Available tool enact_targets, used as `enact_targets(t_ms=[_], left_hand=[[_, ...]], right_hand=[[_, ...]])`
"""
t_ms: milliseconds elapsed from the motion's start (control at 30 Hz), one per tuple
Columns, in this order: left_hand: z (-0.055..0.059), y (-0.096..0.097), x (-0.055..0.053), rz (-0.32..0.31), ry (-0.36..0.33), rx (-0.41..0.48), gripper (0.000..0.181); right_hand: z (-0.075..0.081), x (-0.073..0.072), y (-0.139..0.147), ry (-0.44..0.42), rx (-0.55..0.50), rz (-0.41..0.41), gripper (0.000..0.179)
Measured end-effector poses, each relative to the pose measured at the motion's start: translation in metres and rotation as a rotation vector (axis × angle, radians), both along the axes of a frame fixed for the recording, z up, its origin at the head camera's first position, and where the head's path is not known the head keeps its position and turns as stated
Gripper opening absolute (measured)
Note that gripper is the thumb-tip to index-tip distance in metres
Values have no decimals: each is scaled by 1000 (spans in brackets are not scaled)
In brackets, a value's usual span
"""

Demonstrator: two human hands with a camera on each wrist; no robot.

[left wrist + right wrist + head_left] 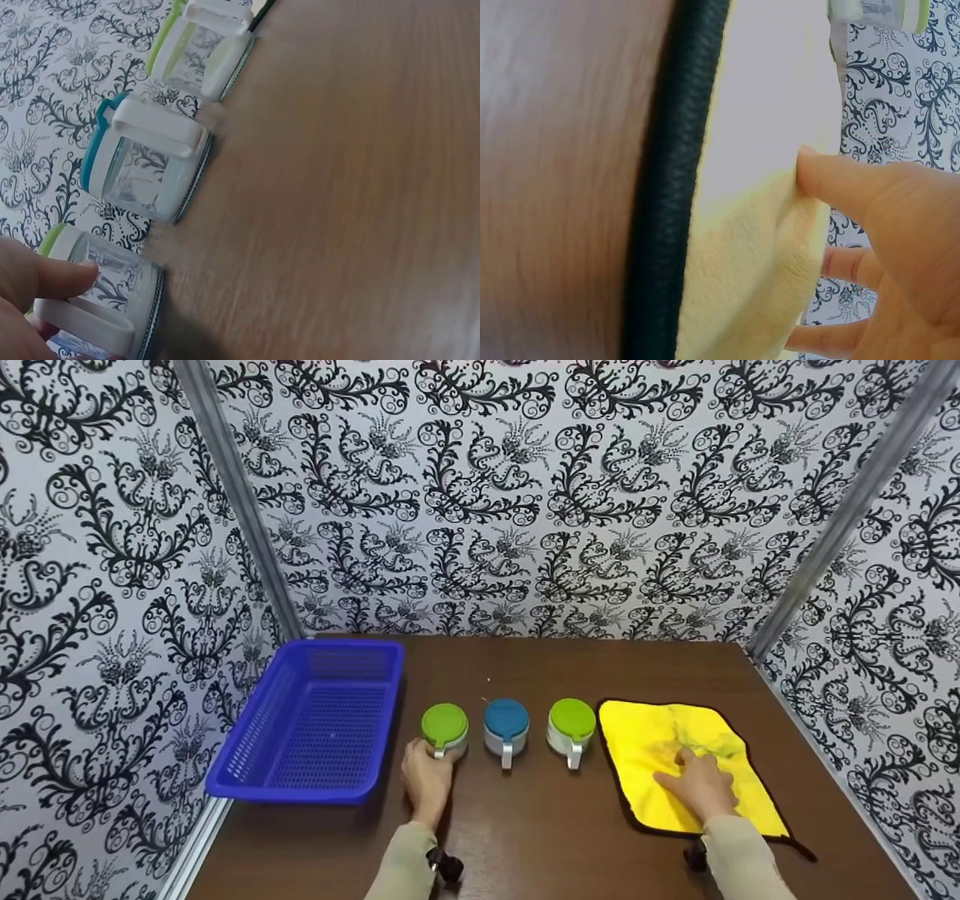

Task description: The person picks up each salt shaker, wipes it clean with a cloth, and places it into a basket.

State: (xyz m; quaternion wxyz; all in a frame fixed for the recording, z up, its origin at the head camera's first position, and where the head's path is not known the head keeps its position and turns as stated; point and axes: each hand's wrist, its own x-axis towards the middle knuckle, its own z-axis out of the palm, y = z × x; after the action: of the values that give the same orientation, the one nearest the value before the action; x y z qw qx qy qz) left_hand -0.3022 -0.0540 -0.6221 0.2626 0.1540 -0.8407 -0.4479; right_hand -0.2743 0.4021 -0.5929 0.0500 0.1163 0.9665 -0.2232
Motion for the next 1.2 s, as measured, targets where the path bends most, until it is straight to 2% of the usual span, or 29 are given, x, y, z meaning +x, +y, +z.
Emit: enact_targets(t_ms=[233, 467, 667, 833, 967, 1067, 1200], left_hand=[[0, -4, 2, 4, 51, 42, 44], [-1, -8, 1, -26, 66, 77, 43], [-3, -16, 0, -44, 64, 64, 43], [-1, -22, 1, -57, 76, 51, 43], [4, -25, 4, -55, 58, 25, 44], [9, -25, 5, -64, 53, 15, 45], [15, -27, 7, -75, 59, 12, 43]], right_hand=[[-2, 0, -6, 158, 46, 88, 36], [-6, -1, -8, 272, 62, 106, 16], [-4, 0, -7, 298, 45, 93, 24], [-2, 4, -3, 329, 78, 91, 33], [-1, 6, -1, 332, 88, 97, 27], [1, 6, -1, 310, 77, 98, 13], [5, 6, -3, 265, 40, 81, 50]])
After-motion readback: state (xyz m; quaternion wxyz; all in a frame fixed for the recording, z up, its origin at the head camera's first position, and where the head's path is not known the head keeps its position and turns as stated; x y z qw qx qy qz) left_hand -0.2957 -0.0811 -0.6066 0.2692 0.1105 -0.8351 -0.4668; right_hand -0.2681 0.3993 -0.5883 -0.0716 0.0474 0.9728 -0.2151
